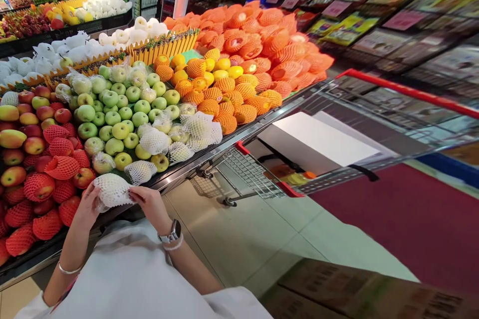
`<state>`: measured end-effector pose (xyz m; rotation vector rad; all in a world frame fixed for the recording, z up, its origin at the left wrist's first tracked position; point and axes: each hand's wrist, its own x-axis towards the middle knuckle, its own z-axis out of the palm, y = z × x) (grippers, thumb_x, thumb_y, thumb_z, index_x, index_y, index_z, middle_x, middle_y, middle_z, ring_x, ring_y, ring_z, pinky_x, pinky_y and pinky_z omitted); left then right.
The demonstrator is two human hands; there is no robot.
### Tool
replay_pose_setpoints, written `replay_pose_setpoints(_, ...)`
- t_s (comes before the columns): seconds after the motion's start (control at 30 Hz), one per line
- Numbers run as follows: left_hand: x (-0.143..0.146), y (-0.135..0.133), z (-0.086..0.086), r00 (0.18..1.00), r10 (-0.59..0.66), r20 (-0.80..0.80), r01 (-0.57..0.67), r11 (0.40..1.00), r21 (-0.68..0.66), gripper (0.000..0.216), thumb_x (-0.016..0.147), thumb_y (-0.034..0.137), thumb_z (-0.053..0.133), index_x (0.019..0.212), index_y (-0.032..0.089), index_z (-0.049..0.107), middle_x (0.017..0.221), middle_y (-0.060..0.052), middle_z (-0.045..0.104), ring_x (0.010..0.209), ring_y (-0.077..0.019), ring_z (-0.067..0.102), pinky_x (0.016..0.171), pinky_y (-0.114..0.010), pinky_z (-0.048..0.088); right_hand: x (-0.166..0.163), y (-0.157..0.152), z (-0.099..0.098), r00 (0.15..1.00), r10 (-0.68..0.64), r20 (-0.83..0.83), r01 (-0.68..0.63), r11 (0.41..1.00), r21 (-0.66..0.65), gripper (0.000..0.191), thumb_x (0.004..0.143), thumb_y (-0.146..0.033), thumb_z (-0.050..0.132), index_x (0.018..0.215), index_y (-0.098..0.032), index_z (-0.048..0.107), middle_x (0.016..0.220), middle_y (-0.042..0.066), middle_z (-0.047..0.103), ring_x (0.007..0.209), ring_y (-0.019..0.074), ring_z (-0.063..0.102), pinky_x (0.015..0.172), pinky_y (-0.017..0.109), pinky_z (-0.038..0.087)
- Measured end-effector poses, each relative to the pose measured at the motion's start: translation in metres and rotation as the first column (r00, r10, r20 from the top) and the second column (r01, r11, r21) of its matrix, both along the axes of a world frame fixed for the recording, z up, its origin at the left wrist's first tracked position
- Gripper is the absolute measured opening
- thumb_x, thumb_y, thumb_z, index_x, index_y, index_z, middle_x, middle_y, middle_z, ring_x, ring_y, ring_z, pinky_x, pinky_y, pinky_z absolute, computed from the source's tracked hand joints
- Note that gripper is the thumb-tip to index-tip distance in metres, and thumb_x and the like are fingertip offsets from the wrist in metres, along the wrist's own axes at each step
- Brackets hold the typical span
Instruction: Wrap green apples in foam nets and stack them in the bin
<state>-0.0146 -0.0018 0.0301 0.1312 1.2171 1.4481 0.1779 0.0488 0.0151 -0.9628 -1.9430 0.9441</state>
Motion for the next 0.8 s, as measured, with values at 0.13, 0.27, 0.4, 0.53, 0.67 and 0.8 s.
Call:
replay_pose_setpoints(0.13, 0.006, 0.000, 0.002, 0.998, -0.043, -0.038, 0.044, 0.999, 0.029, 0.033, 0.066, 0.023, 0.079, 0.096, 0.026, 0.066, 0.097, 0.000, 0.073, 0.097, -0.0191, 0.069, 0.092, -0.029, 0.053, -0.007, 0.002, -0.005, 0.996, -0.036, 0.075, 0.037, 0.999, -0.010, 0.021, 0.086, -0.011, 0.055, 0.098, -0.020, 0.070, 0.083, 0.004, 0.074, 0.071, 0.0184, 0.069, 0.068, 0.029, 0.058)
replay_pose_setpoints(0.27, 0.015, 0.001, 0.004, 0.995, -0.080, -0.062, 0.084, 0.994, 0.070, 0.032, 0.064, 0.027, 0.083, 0.090, 0.024, 0.067, 0.091, 0.000, 0.072, 0.085, -0.0173, 0.067, 0.084, -0.028, 0.053, -0.012, 0.007, -0.013, 0.999, 0.022, 0.027, -0.022, 1.000, 0.000, 0.056, 0.078, -0.005, 0.061, 0.132, -0.019, 0.054, 0.127, 0.015, 0.065, 0.117, 0.0262, 0.063, 0.102, 0.044, 0.052)
replay_pose_setpoints(0.4, 0.015, 0.000, 0.006, 0.982, -0.157, -0.106, 0.171, 0.976, 0.133, 0.035, 0.062, 0.036, 0.087, 0.087, 0.020, 0.066, 0.086, 0.000, 0.070, 0.079, -0.0149, 0.065, 0.079, -0.026, 0.052, -0.013, 0.007, -0.016, 0.986, 0.166, -0.013, -0.166, 0.985, -0.043, 0.067, 0.080, -0.012, 0.068, 0.142, -0.016, 0.042, 0.139, 0.020, 0.055, 0.133, 0.0289, 0.051, 0.114, 0.049, 0.040)
replay_pose_setpoints(0.53, 0.013, 0.002, 0.009, 0.979, -0.157, -0.129, 0.176, 0.973, 0.149, 0.036, 0.065, 0.044, 0.085, 0.086, 0.020, 0.068, 0.085, -0.001, 0.069, 0.080, -0.0153, 0.064, 0.079, -0.026, 0.051, -0.017, 0.004, -0.018, 0.974, 0.192, -0.124, -0.208, 0.968, -0.137, 0.081, 0.079, -0.025, 0.076, 0.147, -0.017, 0.034, 0.146, 0.021, 0.048, 0.138, 0.0300, 0.046, 0.118, 0.049, 0.035)
replay_pose_setpoints(0.67, 0.013, 0.005, 0.015, 0.953, -0.234, -0.193, 0.267, 0.949, 0.167, 0.038, 0.066, 0.037, 0.086, 0.096, 0.021, 0.071, 0.104, -0.005, 0.072, 0.104, -0.0234, 0.065, 0.094, -0.030, 0.049, -0.023, 0.001, -0.023, 0.948, 0.093, -0.304, -0.173, 0.953, -0.247, 0.080, 0.080, -0.041, 0.076, 0.146, -0.021, 0.036, 0.144, 0.017, 0.051, 0.134, 0.0286, 0.050, 0.116, 0.048, 0.038)
replay_pose_setpoints(0.8, 0.010, 0.006, 0.021, 0.884, -0.312, -0.349, 0.381, 0.912, 0.150, 0.040, 0.066, 0.030, 0.085, 0.102, 0.019, 0.073, 0.124, -0.009, 0.068, 0.125, -0.0292, 0.056, 0.111, -0.035, 0.038, -0.024, 0.000, -0.028, 0.904, 0.025, -0.427, -0.200, 0.907, -0.371, 0.085, 0.074, -0.048, 0.080, 0.144, -0.023, 0.039, 0.145, 0.015, 0.051, 0.134, 0.0280, 0.051, 0.115, 0.045, 0.041)
